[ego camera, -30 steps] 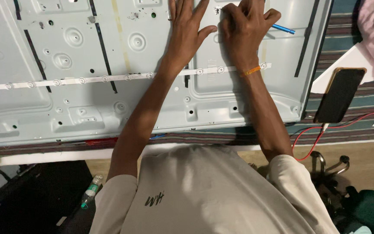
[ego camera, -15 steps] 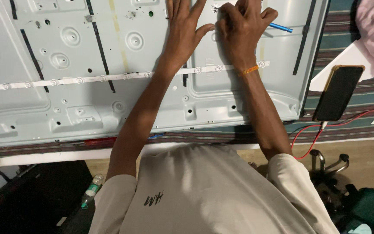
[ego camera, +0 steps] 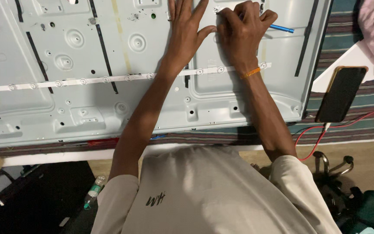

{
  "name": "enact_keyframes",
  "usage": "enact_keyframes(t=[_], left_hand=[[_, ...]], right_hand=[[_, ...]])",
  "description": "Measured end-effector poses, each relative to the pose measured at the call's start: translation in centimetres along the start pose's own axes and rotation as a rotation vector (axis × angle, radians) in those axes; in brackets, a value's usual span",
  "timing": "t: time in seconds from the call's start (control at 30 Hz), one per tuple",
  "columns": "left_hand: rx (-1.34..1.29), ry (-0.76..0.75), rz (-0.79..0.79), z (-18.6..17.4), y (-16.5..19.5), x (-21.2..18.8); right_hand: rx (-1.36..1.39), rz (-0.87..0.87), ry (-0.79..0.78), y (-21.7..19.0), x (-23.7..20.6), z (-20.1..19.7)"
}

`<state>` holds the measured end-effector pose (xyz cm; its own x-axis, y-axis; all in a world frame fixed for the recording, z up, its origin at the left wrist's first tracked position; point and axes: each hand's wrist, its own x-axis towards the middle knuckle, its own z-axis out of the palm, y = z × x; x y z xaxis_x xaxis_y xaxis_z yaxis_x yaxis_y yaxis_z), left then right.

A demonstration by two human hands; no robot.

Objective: The person installs LED light strips onto the back panel of a disassembled appliance. They use a brush to clean the surface, apply adhesive tape, and press the strips into place along the metal frame.

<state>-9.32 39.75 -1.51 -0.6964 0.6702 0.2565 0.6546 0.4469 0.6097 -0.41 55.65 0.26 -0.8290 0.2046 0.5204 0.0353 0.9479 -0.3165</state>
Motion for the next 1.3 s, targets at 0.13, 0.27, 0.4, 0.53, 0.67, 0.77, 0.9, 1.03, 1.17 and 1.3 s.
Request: enact_keyframes(t=[0.13, 0.27, 0.4, 0.53, 0.67, 0.77, 0.9, 1.03, 1.17, 1.3], left_hand=[[-0.046, -0.082, -0.079, 0.00, 0.01, -0.11], [-0.013, -0.039, -0.039, 0.25, 0.01, -0.17], [-0.005, -0.037, -0.037, 0.47, -0.25, -0.12], [-0.022, -0.052, -0.048, 0.60, -0.40, -0.17], [0.015, -0.028, -0.021, 0.63, -0.35, -0.11], [0.003, -0.035, -0.033, 0.59, -0.30, -0.05], [-0.010, -0.030, -0.029, 0.55, -0.18, -0.17], [-0.018, -0.042, -0.047, 0.50, -0.23, -0.11], [-0.015, -0.026, -0.022, 0.46, -0.15, -0.04], [-0.027, -0.029, -0.027, 0.32, -0.15, 0.00]], right_hand=[[-0.023, -0.027, 0.006, -0.24, 0.18, -0.06], [0.022, 0.020, 0.033, 0.04, 0.13, 0.12], [0.004, -0.051, 0.021, 0.26, -0.06, 0.32], [-0.012, -0.014, 0.033, 0.18, -0.10, 0.45], [-0.031, -0.031, 0.016, 0.06, -0.04, 0.40], [-0.017, -0.021, 0.026, 0.06, 0.00, 0.39], [0.002, 0.003, 0.039, 0.17, 0.01, 0.41], [-0.009, -0.045, 0.039, 0.19, 0.00, 0.39], [0.005, 0.014, 0.054, 0.14, 0.00, 0.32], [-0.027, -0.032, 0.037, 0.12, -0.04, 0.34]])
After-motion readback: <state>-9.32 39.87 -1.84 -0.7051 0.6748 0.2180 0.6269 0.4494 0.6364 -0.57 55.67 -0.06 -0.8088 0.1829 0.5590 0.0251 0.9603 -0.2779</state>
